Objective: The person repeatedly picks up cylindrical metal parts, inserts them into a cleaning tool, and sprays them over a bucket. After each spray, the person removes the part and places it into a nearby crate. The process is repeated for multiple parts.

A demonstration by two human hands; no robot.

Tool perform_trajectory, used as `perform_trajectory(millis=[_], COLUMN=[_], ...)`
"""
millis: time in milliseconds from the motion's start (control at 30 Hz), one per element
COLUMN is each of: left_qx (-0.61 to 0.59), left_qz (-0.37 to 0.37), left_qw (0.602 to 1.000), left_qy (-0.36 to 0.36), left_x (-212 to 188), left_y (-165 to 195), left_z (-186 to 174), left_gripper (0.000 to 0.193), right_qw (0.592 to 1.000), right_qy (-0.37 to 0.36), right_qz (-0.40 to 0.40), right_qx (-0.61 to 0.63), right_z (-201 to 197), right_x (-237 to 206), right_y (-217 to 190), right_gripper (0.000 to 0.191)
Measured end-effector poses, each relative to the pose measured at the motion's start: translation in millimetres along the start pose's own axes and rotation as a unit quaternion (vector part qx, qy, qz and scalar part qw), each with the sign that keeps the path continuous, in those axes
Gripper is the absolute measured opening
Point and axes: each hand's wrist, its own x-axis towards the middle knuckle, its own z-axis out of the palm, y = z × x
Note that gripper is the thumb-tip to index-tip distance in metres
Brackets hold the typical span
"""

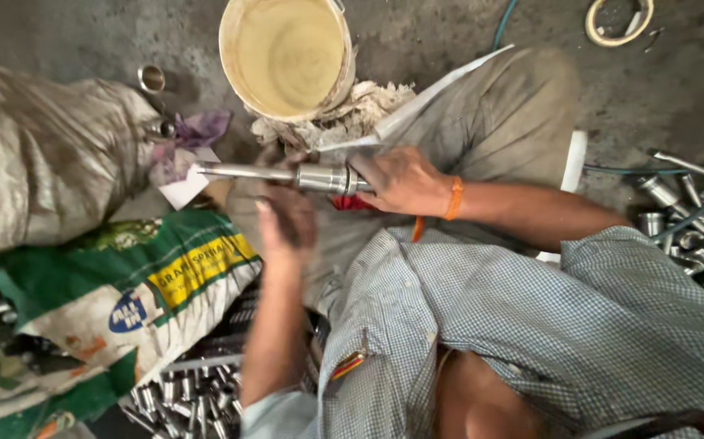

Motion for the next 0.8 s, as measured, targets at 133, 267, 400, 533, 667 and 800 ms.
perform_trajectory(millis=[133,267,400,533,667,800], left_qx=[-0.217,-0.258,0.005,0.376,0.492,0.531], left_qz=[0.016,-0.021,0.165,0.213,0.327,0.313], left_qw=[0.976,0.910,0.984,0.902,0.756,0.732], left_qy=[-0.021,-0.324,-0.063,-0.015,-0.282,-0.290], left_x=[22.2,64.8,75.6,32.6,-1.8,-5.8], left_y=[-53.0,-38.1,-23.1,-19.8,-30.7,-52.6], left_z=[2.5,20.5,57.7,61.2,54.7,48.2], left_gripper=[0.074,0.070,0.082,0.061,0.050,0.025], right_qw=[0.983,0.642,0.783,0.748,0.694,0.707], right_qy=[-0.058,-0.272,-0.148,0.014,0.114,0.194], right_qz=[-0.001,0.135,0.202,0.227,0.280,0.305], right_qx=[0.177,0.704,0.569,0.623,0.653,0.608], right_z=[7.5,-1.3,-32.3,-40.5,-24.5,-3.9], right_x=[-2.7,0.9,13.5,24.1,25.2,23.4], right_y=[11.8,20.8,35.1,56.6,73.4,74.3], right_gripper=[0.051,0.042,0.036,0.025,0.014,0.016])
